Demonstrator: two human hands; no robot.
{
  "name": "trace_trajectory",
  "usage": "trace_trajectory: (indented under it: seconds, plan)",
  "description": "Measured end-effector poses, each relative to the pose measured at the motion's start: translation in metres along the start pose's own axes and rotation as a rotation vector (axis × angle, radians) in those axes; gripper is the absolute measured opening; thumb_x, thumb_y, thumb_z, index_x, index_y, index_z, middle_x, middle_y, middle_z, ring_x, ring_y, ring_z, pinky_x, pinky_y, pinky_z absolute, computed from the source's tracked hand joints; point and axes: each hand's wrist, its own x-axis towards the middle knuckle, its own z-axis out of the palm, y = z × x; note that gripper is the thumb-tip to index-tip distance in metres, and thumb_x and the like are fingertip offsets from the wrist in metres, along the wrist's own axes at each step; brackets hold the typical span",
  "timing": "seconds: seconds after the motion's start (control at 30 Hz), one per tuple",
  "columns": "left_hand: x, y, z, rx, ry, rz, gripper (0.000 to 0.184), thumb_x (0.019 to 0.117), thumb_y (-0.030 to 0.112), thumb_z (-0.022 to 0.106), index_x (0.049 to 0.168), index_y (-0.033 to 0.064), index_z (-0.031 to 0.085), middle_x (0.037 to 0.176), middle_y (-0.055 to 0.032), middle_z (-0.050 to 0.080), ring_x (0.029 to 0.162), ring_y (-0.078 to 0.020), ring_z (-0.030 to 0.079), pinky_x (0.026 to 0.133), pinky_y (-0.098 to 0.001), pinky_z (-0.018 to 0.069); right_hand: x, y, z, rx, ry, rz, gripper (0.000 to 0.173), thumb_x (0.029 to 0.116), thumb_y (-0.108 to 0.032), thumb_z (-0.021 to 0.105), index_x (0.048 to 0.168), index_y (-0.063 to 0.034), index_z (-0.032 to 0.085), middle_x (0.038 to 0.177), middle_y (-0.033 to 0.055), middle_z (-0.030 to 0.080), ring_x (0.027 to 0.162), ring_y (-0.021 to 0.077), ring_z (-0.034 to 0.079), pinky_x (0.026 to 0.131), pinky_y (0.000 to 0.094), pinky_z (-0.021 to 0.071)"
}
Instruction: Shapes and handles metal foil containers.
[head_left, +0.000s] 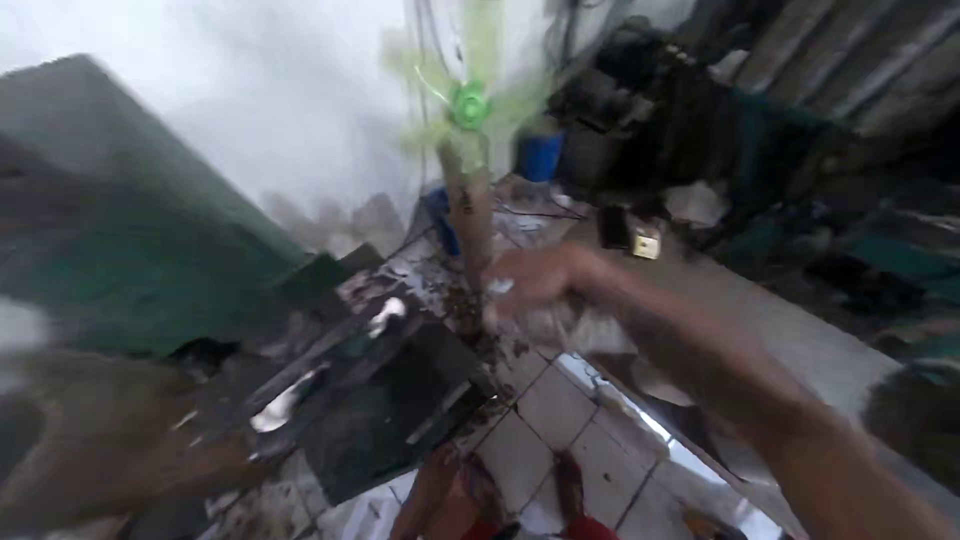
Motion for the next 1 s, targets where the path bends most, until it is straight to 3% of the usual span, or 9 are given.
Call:
trace_trajectory:
  seconds: [0.07, 0.13, 0.23, 0.33, 0.57, 0.7, 0.8, 0.9, 1.0]
  plan:
    - [0.025, 0.054, 0.033, -0.015, -0.009, 0.041, 0.031, 0.1061, 0.023, 0.054, 0.117, -0.0015, 0.07, 0.106, -0.017, 0.07, 0.098, -0.0244, 0.066, 0.091, -0.0472, 0.0536, -0.049, 0.102, 0.073, 0.006, -0.147, -0.004, 0.073, 0.0903, -0.051, 0.074, 0.145, -0.0081, 0.053, 0.138, 0.0224, 0.058, 0.122, 0.0403, 0.06, 0.099, 0.0637, 0.0493]
    - [0.043, 0.115, 0.065, -0.006, -0.088, 0.128, 0.029, 0.1058, 0.02, 0.053, 0.118, -0.0015, 0.069, 0.108, -0.0159, 0.069, 0.099, -0.0217, 0.065, 0.091, -0.044, 0.0525, -0.121, 0.149, 0.144, 0.078, -0.3, 0.259, 0.089, 0.0888, -0.046, 0.078, 0.157, -0.0064, 0.036, 0.156, 0.0247, 0.041, 0.141, 0.0441, 0.044, 0.112, 0.0653, 0.0377]
    - [0.09, 0.199, 0.106, 0.162, -0.269, 0.281, 0.046, 0.1052, 0.024, 0.057, 0.145, 0.0008, 0.052, 0.142, -0.0203, 0.058, 0.129, -0.0273, 0.058, 0.111, -0.0457, 0.0468, -0.204, 0.222, 0.279, 0.256, -0.095, 0.643, 0.09, 0.0875, -0.045, 0.078, 0.159, -0.0111, 0.035, 0.162, 0.0189, 0.037, 0.15, 0.0385, 0.035, 0.123, 0.0603, 0.0253]
    - [0.142, 0.274, 0.135, 0.428, -0.335, 0.38, 0.058, 0.105, 0.027, 0.057, 0.154, 0.0016, 0.04, 0.153, -0.0231, 0.047, 0.14, -0.0324, 0.049, 0.117, -0.0484, 0.0402, -0.236, 0.277, 0.372, 0.261, -0.012, 0.834, 0.092, 0.0855, -0.057, 0.074, 0.159, -0.0133, 0.038, 0.16, 0.0179, 0.042, 0.146, 0.0386, 0.041, 0.118, 0.0613, 0.0347]
    - [0.245, 0.334, 0.16, 0.915, -0.436, 0.534, 0.073, 0.0959, 0.045, 0.069, 0.155, 0.011, 0.042, 0.151, -0.0233, 0.047, 0.134, -0.038, 0.053, 0.111, -0.058, 0.0439, -0.238, 0.301, 0.383, 0.355, -0.064, 0.967, 0.095, 0.0818, -0.064, 0.074, 0.158, -0.0175, 0.039, 0.159, 0.0148, 0.044, 0.144, 0.04, 0.044, 0.111, 0.0687, 0.0393]
    - [0.248, 0.322, 0.161, 0.994, -0.474, 0.491, 0.05, 0.104, 0.034, 0.055, 0.146, 0.0077, 0.053, 0.149, -0.0234, 0.05, 0.13, -0.0373, 0.057, 0.108, -0.0577, 0.046, -0.234, 0.297, 0.391, 0.275, 0.065, 0.841, 0.094, 0.0821, -0.07, 0.068, 0.155, -0.0157, 0.044, 0.16, 0.0121, 0.044, 0.147, 0.0341, 0.04, 0.121, 0.0585, 0.0312]
    - [0.237, 0.324, 0.167, 1.079, -0.523, 0.567, 0.044, 0.1043, 0.031, 0.054, 0.14, 0.0047, 0.058, 0.142, -0.0252, 0.055, 0.128, -0.0388, 0.058, 0.107, -0.0582, 0.0461, -0.235, 0.27, 0.372, 0.469, 0.193, 0.888, 0.078, 0.0909, -0.05, 0.072, 0.153, -0.0098, 0.047, 0.159, 0.0146, 0.044, 0.15, 0.0317, 0.036, 0.127, 0.0531, 0.0157]
    - [0.244, 0.323, 0.168, 1.16, -0.584, 0.611, 0.045, 0.1032, 0.032, 0.056, 0.134, 0.0001, 0.061, 0.129, -0.0282, 0.062, 0.12, -0.0433, 0.061, 0.102, -0.0637, 0.0469, -0.255, 0.19, 0.287, 0.724, 0.732, 0.834, 0.041, 0.0998, -0.029, 0.066, 0.132, -0.0042, 0.067, 0.132, 0.0168, 0.067, 0.126, 0.0276, 0.062, 0.114, 0.0474, 0.0451]
    - [0.233, 0.337, 0.169, 1.162, -0.595, 0.616, 0.061, 0.1017, 0.043, 0.06, 0.145, 0.0009, 0.052, 0.135, -0.0284, 0.059, 0.126, -0.0436, 0.058, 0.107, -0.0632, 0.0432, -0.288, 0.149, 0.199, -0.005, 1.144, 0.737, 0.041, 0.0948, -0.037, 0.071, 0.112, -0.0004, 0.074, 0.113, 0.017, 0.074, 0.112, 0.0329, 0.07, 0.101, 0.0506, 0.0545]
